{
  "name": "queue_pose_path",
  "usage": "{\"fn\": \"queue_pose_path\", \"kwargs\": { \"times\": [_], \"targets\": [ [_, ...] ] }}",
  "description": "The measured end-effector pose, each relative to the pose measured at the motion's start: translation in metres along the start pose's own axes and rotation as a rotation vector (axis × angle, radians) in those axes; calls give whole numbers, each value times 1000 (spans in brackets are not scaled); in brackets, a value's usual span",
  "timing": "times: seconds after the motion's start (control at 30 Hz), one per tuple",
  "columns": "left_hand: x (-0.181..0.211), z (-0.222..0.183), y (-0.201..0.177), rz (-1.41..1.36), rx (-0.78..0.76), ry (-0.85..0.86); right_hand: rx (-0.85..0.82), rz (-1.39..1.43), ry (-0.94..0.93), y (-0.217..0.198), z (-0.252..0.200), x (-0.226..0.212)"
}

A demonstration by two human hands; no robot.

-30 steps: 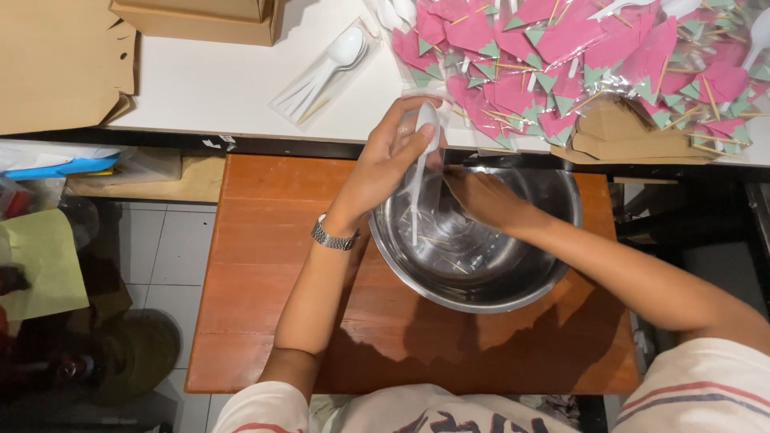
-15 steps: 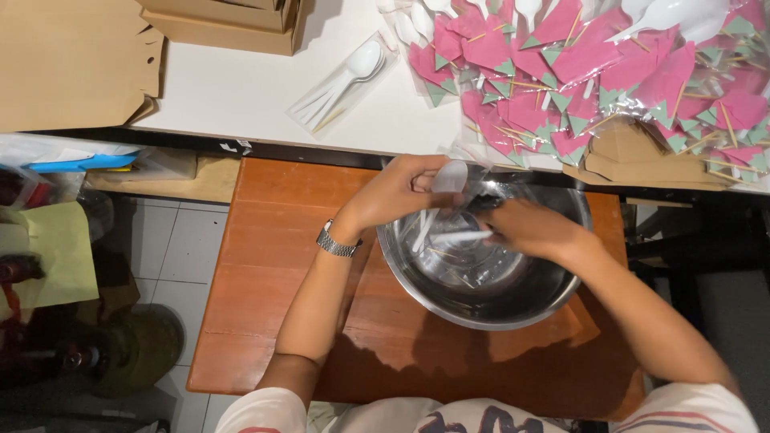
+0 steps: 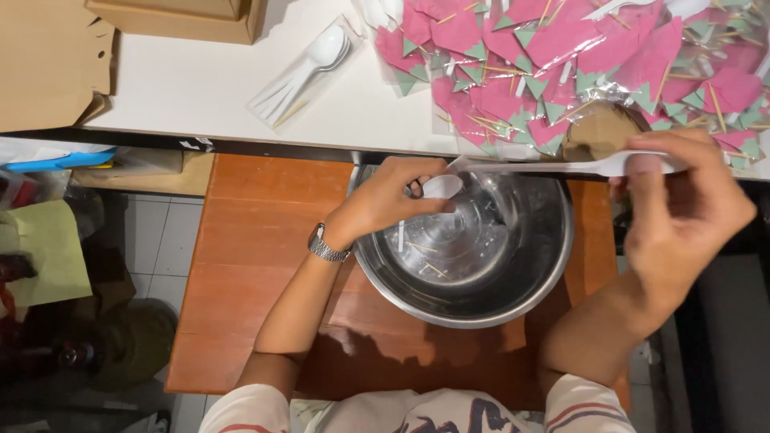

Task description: Packaging plastic spoons and paper decorations into small clear plastic bags.

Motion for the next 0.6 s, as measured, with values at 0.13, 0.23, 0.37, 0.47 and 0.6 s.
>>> {"fn": "queue_pose_path", "kwargs": {
  "times": [0.13,0.23,0.37,0.47,0.6],
  "targets": [
    [-1,1,0,3,-37,-13,-186,-303,-149,10,4,-16],
    [-4,1,1,24,-47,-11,-206,-394,-184,16,4,-19],
    [-9,-1,3,48,-35,7,-207,-370,-190,14,2,-21],
    [-10,-3,5,69,-23,25,-173,-420,-236,14,1,-20],
    [-6,-6,3,59,-21,-8,-230,-376,-175,31,-4,-23]
  ]
}}
Point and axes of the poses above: each hand's wrist, its own z-axis towards the middle knuckle, its own y-axis out of the palm, x = y × z, the point moved 1 cm from there along z, towards the middle knuckle, and after that the axes turned 10 degrees about y, right-handed, at the moved point
